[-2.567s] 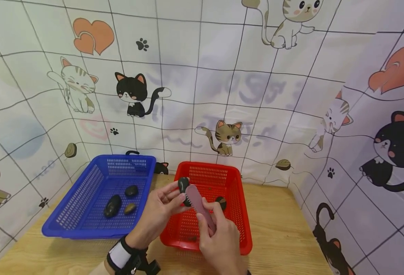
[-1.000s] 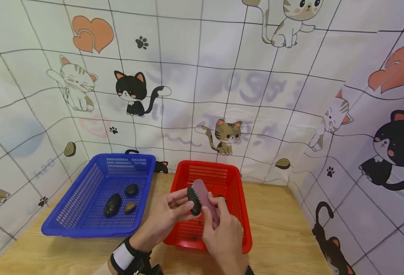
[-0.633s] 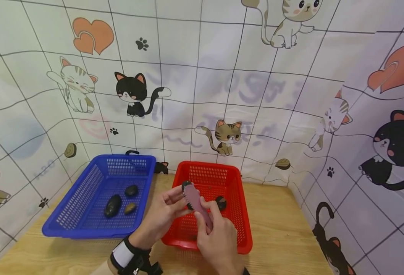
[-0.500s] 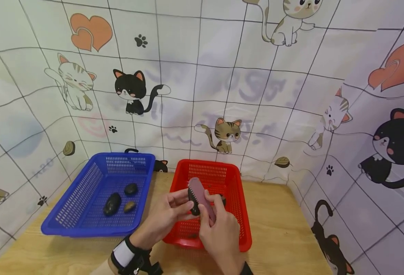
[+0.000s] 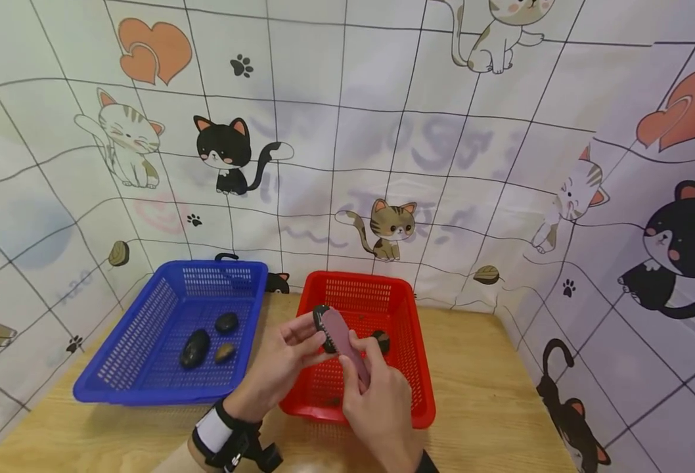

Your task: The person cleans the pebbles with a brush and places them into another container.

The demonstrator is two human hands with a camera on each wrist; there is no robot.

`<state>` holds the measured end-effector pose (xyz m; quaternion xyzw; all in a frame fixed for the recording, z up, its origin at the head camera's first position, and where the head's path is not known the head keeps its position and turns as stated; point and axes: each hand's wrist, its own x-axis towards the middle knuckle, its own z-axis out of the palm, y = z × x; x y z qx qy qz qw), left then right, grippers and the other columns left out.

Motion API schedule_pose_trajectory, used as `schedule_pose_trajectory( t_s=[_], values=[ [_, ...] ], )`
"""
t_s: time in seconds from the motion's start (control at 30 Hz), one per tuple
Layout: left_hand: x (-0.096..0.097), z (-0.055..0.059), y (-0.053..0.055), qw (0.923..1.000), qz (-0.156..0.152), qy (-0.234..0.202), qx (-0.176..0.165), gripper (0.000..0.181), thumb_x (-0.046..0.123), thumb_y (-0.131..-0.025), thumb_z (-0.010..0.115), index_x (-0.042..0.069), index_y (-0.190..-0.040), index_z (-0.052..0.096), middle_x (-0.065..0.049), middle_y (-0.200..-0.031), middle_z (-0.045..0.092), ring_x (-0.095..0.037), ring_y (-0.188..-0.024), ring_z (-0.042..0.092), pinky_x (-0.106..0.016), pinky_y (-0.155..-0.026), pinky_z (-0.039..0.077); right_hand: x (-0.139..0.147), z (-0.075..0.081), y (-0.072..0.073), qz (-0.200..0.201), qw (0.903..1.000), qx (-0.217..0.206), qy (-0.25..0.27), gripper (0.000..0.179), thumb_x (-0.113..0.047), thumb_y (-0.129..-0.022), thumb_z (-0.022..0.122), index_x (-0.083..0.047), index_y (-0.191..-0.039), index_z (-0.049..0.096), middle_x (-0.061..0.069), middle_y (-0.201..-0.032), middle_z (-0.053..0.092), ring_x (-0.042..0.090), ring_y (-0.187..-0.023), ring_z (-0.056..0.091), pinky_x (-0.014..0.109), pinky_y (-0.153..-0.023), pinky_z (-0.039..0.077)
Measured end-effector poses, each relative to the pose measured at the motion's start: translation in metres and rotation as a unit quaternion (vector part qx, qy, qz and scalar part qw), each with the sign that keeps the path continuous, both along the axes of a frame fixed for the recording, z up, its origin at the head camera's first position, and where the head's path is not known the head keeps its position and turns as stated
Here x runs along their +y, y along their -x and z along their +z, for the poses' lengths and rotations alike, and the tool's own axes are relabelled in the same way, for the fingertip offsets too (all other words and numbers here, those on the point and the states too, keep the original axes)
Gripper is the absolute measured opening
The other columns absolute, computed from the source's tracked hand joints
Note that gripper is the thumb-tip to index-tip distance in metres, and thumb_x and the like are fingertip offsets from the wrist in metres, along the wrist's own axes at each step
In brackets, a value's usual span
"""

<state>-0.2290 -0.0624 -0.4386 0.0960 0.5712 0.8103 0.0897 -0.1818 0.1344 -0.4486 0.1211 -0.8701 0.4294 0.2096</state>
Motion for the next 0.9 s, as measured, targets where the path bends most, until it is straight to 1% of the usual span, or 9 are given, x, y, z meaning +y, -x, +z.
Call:
schedule_pose_trajectory(
  t_s=[0.13, 0.2, 0.27, 0.43, 0.57, 0.63, 0.73, 0.83, 0.9],
  values=[
    [0.0, 0.002, -0.002, 0.999, -0.04, 0.019, 0.007, 0.054, 0.005, -0.116, 0.069, 0.003, -0.169, 0.059, -0.025, -0.163, 0.07, -0.039, -0.144, 0.076, -0.039, -0.108, 0.069, -0.001, 0.006, 0.014, -0.009, 0.9977, 0.061, -0.029, 0.038, -0.015, -0.109, 0.083, -0.01, -0.144, 0.071, 0.005, -0.096, 0.088, -0.006, -0.051, 0.037, 0.02, -0.044, 0.036],
    [0.0, 0.003, -0.002, 0.9986, -0.048, 0.023, 0.007, 0.054, 0.007, -0.116, 0.07, 0.004, -0.169, 0.059, -0.025, -0.163, 0.07, -0.04, -0.145, 0.076, -0.039, -0.108, 0.069, 0.001, 0.009, 0.02, -0.019, 0.9958, 0.079, -0.042, 0.038, -0.016, -0.108, 0.083, -0.01, -0.144, 0.071, 0.006, -0.097, 0.088, -0.006, -0.052, 0.037, 0.02, -0.044, 0.036],
    [0.0, 0.004, -0.002, 0.9992, -0.038, 0.013, 0.006, 0.054, 0.005, -0.116, 0.07, 0.001, -0.169, 0.058, -0.026, -0.163, 0.07, -0.04, -0.145, 0.076, -0.038, -0.106, 0.07, 0.003, 0.011, 0.022, -0.024, 0.9961, 0.071, -0.047, 0.039, -0.016, -0.108, 0.083, -0.011, -0.145, 0.071, 0.004, -0.093, 0.085, -0.004, -0.053, 0.037, 0.021, -0.045, 0.036],
    [-0.002, 0.006, -0.002, 0.9995, 0.025, -0.018, -0.008, 0.052, 0.002, -0.115, 0.068, -0.003, -0.166, 0.059, -0.03, -0.158, 0.072, -0.041, -0.141, 0.078, -0.033, -0.1, 0.071, 0.006, 0.005, 0.013, -0.016, 0.9987, 0.028, -0.039, 0.037, -0.018, -0.11, 0.082, -0.012, -0.145, 0.072, -0.004, -0.078, 0.072, -0.004, -0.052, 0.04, 0.021, -0.044, 0.036],
    [0.0, 0.004, -0.001, 0.999, 0.034, -0.025, -0.019, 0.052, 0.001, -0.115, 0.069, -0.001, -0.166, 0.061, -0.028, -0.157, 0.073, -0.038, -0.141, 0.078, -0.034, -0.102, 0.071, 0.003, 0.0, 0.005, -0.013, 0.9993, 0.023, -0.028, 0.037, -0.015, -0.109, 0.083, -0.011, -0.143, 0.071, -0.006, -0.079, 0.074, -0.005, -0.051, 0.039, 0.02, -0.044, 0.036],
    [0.001, 0.003, 0.0, 0.9991, 0.034, -0.022, -0.015, 0.051, 0.002, -0.115, 0.069, 0.001, -0.166, 0.061, -0.026, -0.157, 0.074, -0.036, -0.141, 0.079, -0.035, -0.104, 0.071, 0.0, -0.001, 0.003, -0.005, 0.9989, 0.033, -0.032, 0.037, -0.012, -0.108, 0.084, -0.011, -0.142, 0.07, -0.009, -0.075, 0.069, -0.006, -0.051, 0.037, 0.019, -0.045, 0.035],
    [0.001, 0.002, 0.0, 0.9996, 0.024, -0.006, -0.01, 0.051, 0.004, -0.115, 0.069, 0.006, -0.166, 0.064, -0.022, -0.159, 0.074, -0.032, -0.139, 0.079, -0.035, -0.105, 0.071, -0.005, -0.001, 0.003, 0.003, 0.9968, 0.062, -0.051, 0.038, -0.011, -0.107, 0.085, -0.011, -0.142, 0.07, -0.015, -0.069, 0.056, -0.009, -0.051, 0.033, 0.017, -0.045, 0.032],
    [-0.001, 0.002, -0.001, 0.9999, -0.013, 0.003, 0.006, 0.053, 0.004, -0.115, 0.069, 0.008, -0.167, 0.063, -0.023, -0.164, 0.069, -0.034, -0.141, 0.078, -0.035, -0.108, 0.07, -0.009, 0.003, 0.009, -0.002, 0.9926, 0.104, -0.064, 0.04, -0.011, -0.106, 0.085, -0.009, -0.143, 0.071, -0.017, -0.067, 0.049, -0.01, -0.052, 0.03, 0.016, -0.044, 0.031],
    [-0.003, 0.002, -0.002, 0.9993, -0.034, 0.003, 0.011, 0.055, 0.004, -0.115, 0.068, 0.007, -0.169, 0.06, -0.024, -0.168, 0.064, -0.036, -0.144, 0.076, -0.036, -0.109, 0.069, -0.009, 0.007, 0.013, -0.011, 0.9911, 0.118, -0.061, 0.041, -0.013, -0.106, 0.085, -0.009, -0.145, 0.071, -0.016, -0.066, 0.046, -0.01, -0.052, 0.029, 0.016, -0.044, 0.031]
  ],
)
